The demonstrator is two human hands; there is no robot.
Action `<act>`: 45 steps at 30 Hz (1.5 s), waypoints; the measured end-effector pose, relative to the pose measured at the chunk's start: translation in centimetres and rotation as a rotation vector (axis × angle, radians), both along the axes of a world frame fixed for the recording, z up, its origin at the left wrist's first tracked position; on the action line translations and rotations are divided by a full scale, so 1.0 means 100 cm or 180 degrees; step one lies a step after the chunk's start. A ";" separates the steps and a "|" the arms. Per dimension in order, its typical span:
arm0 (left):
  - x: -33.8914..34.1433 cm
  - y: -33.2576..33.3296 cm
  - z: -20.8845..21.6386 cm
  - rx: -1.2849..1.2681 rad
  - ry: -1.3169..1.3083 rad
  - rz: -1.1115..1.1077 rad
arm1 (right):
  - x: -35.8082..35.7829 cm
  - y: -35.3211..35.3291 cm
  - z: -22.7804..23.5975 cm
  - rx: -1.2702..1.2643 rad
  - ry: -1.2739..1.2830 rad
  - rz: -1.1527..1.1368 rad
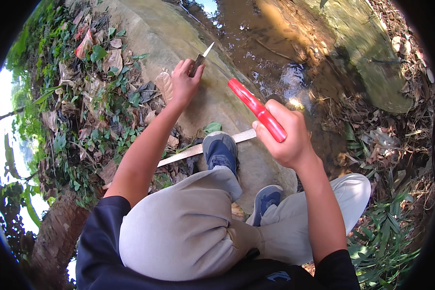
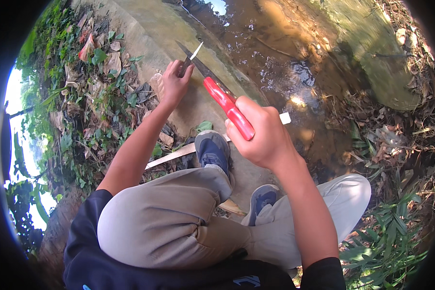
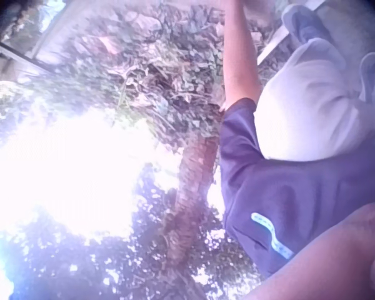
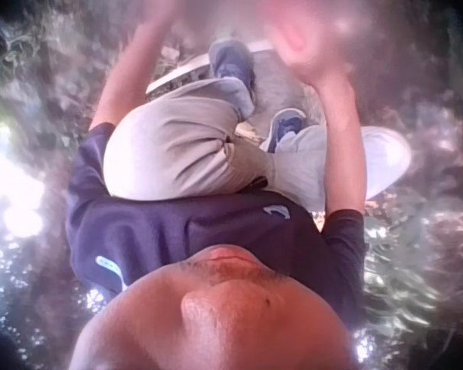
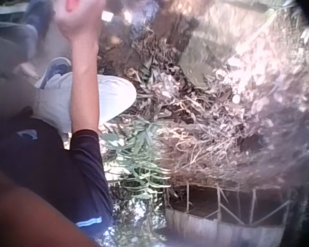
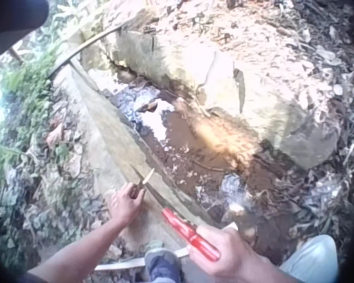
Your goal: The person uses a red-handled hand saw to cut a long, thin piece of light-colored wood. They first saw the wood while it rests on the ground, then move to a concrete channel to continue sawing and complete the cut, separating the wood into two pieces.
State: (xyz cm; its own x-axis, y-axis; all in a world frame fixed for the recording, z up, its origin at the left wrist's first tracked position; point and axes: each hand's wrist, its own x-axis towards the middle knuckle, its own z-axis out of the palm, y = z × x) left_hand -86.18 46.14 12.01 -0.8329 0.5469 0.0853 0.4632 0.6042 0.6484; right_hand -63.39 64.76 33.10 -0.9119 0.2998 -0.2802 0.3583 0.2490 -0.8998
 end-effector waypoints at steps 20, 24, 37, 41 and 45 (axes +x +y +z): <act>0.007 -0.006 0.007 -0.0388 0.0357 -0.0564 | 0.050 0.003 0.016 -0.0163 -0.0105 -0.0161; 0.011 0.003 0.006 -0.0469 0.0336 -0.0449 | 0.022 -0.011 -0.016 0.0036 0.0054 -0.0071; 0.020 0.000 0.012 -0.0910 0.0581 -0.0459 | 0.111 0.025 0.069 -0.0075 0.0115 -0.0840; 0.020 -0.002 0.032 -0.0842 -0.0093 -0.0665 | 0.108 0.015 0.059 -0.0292 0.0202 -0.1179; 0.036 -0.011 0.053 -0.0091 -0.2062 -0.0321 | 0.110 0.010 0.053 -0.0203 0.0165 -0.0767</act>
